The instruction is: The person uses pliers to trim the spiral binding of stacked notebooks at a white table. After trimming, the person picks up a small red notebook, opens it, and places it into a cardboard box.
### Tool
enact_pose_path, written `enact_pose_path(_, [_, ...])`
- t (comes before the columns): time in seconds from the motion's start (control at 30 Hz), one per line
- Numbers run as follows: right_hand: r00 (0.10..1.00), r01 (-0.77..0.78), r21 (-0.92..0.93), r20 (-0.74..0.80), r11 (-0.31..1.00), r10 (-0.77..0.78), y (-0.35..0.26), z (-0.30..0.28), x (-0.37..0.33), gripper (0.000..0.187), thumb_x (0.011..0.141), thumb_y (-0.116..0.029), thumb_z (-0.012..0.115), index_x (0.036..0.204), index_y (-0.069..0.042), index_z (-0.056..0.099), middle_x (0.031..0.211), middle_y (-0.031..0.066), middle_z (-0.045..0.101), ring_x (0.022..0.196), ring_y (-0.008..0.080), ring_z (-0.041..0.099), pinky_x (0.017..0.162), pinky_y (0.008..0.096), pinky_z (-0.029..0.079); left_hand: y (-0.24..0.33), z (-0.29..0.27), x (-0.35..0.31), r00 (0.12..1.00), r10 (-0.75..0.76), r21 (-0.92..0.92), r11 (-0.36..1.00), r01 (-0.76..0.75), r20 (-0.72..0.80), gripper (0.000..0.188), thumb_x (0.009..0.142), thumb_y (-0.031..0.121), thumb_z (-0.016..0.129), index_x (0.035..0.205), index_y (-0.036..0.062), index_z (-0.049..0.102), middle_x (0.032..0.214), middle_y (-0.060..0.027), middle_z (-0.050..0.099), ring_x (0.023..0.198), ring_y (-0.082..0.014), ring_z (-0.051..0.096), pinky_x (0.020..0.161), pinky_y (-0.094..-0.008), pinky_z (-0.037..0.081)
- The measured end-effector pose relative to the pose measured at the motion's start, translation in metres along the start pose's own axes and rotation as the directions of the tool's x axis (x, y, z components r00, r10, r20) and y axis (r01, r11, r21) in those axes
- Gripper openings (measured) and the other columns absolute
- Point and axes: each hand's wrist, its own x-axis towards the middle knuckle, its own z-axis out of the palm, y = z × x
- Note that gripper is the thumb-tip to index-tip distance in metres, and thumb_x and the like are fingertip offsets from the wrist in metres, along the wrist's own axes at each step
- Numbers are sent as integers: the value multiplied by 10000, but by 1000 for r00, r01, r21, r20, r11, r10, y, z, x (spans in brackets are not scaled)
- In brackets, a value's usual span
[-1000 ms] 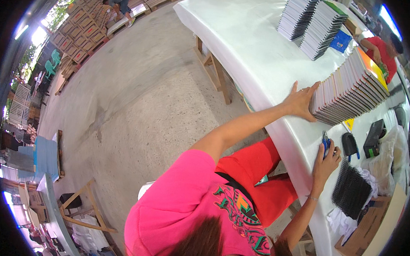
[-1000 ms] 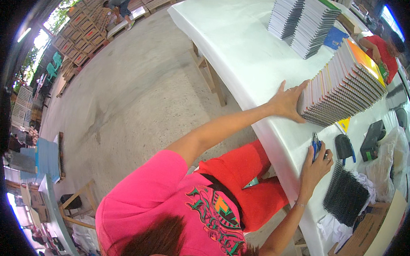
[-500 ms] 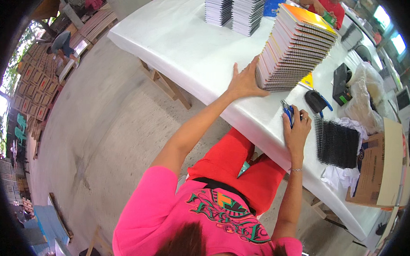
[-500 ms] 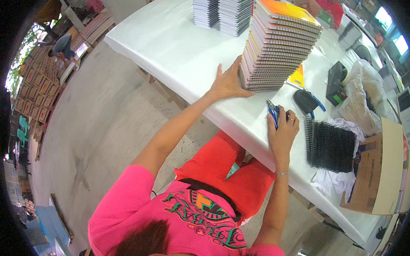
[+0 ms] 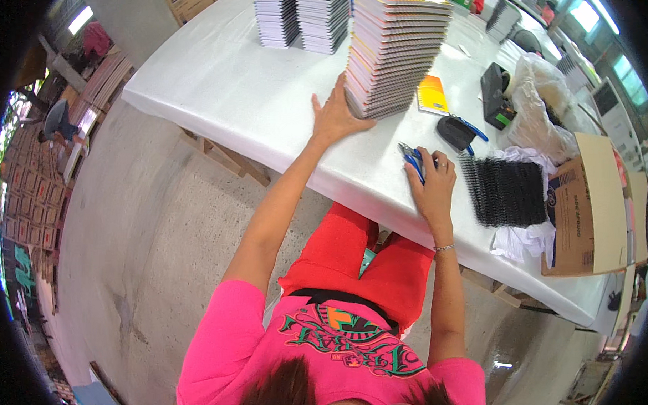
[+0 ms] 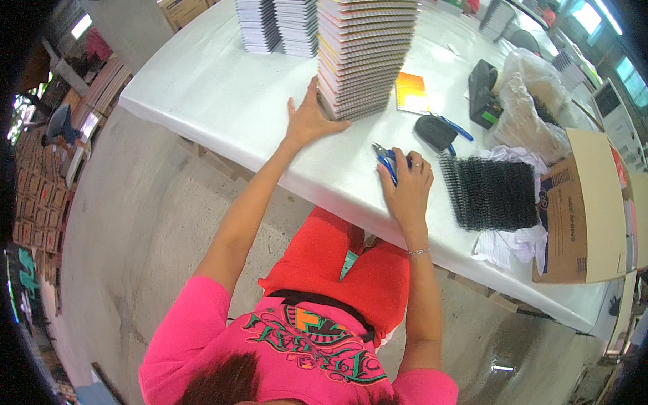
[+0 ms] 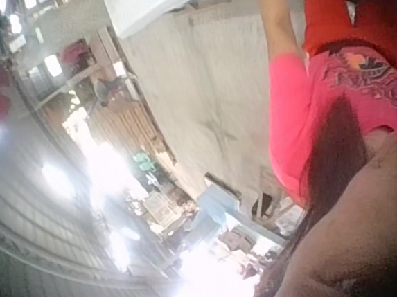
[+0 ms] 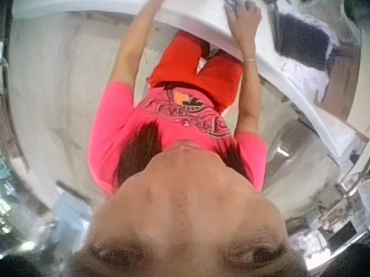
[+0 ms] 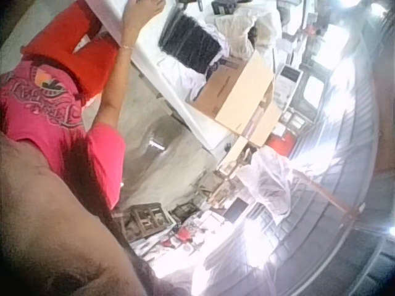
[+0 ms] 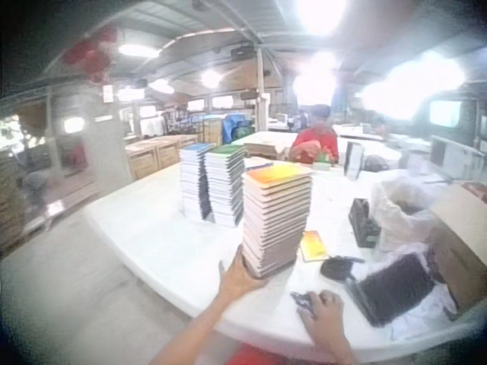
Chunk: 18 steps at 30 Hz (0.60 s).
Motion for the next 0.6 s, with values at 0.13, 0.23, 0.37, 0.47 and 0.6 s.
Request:
enact_pose_path(0.13, [1000,-7,-5,-20,1000,7,0,-1,-1,470,920,-371,668,1293,-92,611,1215,167,537,1165,363,473,1022,488,357,3,7,14,999,-33,-23,999,33,-33,1379,547,579,872,1581,96,98,1488,-192,473,1382,-345,470,1159,-702,72])
enact_pose_path(0.23, [1000,-23,12,-13,1000,23,-2,-3,0,465,921,-367,666,1291,-91,609,1217,166,538,1168,365,473,1033,488,350,3,10,27,997,-54,0,999,54,-62,1369,548,566,878,1580,104,107,1461,-195,494,1378,-353,463,1153,-710,81])
enact_pose_path(0.37, [999,-30,20,-13,999,30,-5,-4,0,457,918,-362,668,1280,-88,612,1210,163,539,1162,365,478,1034,491,349,-1,17,51,990,-87,39,995,92,-112,1366,550,557,879,1582,105,107,1450,-201,496,1387,-351,438,1151,-710,90])
enact_pose_path(0.47, [999,-26,17,-18,1000,27,-6,-4,0,453,912,-352,674,1275,-88,614,1201,161,542,1154,364,482,1031,489,353,-2,22,69,983,-115,40,992,122,-144,1361,556,548,879,1583,106,103,1444,-212,492,1395,-347,421,1159,-695,78])
enact_pose_path(0.6, [999,-32,48,-20,998,33,-5,-5,0,445,905,-342,680,1264,-87,623,1198,166,544,1153,367,482,1031,490,354,-3,26,93,974,-171,41,983,179,-150,1355,564,529,881,1583,108,93,1443,-227,482,1398,-348,409,1176,-663,54])
